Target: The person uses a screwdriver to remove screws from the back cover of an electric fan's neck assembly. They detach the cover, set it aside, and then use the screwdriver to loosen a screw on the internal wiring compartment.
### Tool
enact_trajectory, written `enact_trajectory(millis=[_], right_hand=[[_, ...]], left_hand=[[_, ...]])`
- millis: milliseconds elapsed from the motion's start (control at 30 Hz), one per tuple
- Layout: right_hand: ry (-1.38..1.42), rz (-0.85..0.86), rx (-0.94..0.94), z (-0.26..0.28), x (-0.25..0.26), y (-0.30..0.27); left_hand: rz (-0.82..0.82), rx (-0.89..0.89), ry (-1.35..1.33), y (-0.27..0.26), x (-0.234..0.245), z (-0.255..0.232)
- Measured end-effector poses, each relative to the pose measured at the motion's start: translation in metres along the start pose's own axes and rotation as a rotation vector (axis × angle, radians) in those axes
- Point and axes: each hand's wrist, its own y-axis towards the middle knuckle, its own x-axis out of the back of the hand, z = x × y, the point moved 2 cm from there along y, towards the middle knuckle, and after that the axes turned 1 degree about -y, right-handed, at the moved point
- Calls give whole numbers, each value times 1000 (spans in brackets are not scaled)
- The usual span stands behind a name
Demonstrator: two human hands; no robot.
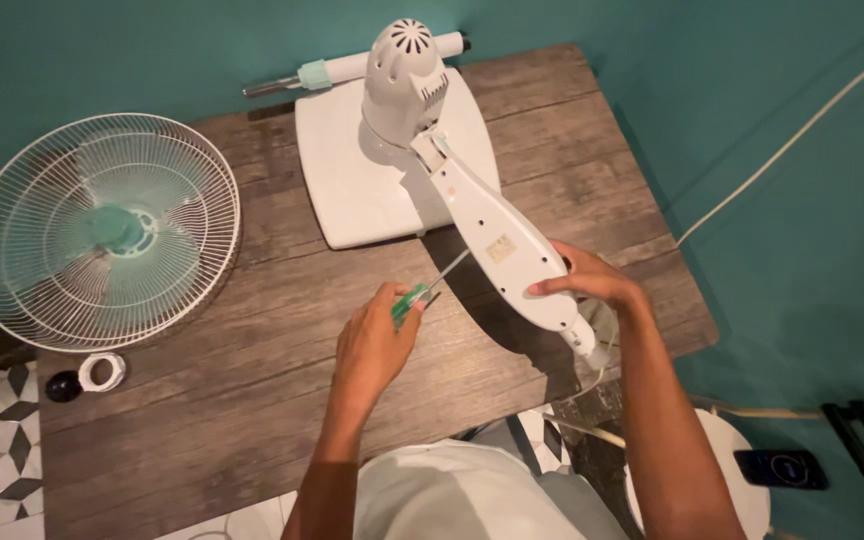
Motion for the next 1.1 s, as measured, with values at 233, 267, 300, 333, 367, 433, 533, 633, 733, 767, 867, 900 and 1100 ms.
enact_trajectory(millis=[233,267,300,333,367,433,533,633,733,767,867,900,1100], right_hand=[[48,29,68,-1,1,1],[39,25,66,-1,1,1],[31,21,62,-2,1,0],[26,15,35,-3,0,0],[21,9,9,-3,0,1],[28,10,9,-3,0,2],[66,35,77,-4,-2,1],[98,47,114,-2,-3,1],[106,39,96,1,-4,1],[106,39,82,1,-4,0],[118,45,70,1,-5,0],[123,48,71,1,-5,0],[51,14,43,1,-6,0]], left_hand=[[-250,-355,31,15,6,-19],[-259,-374,34,17,7,-22],[-265,-392,38,19,8,-24],[-257,-406,55,21,9,-27],[-249,-421,71,25,10,-30],[-240,-445,103,30,11,-35],[-225,-457,133,33,9,-40],[-203,-451,144,36,8,-42],[-190,-459,162,40,8,-44],[-182,-463,167,42,6,-44],[-164,-464,176,46,2,-44],[-158,-462,177,47,0,-45],[-134,-544,250,60,-9,-50]])
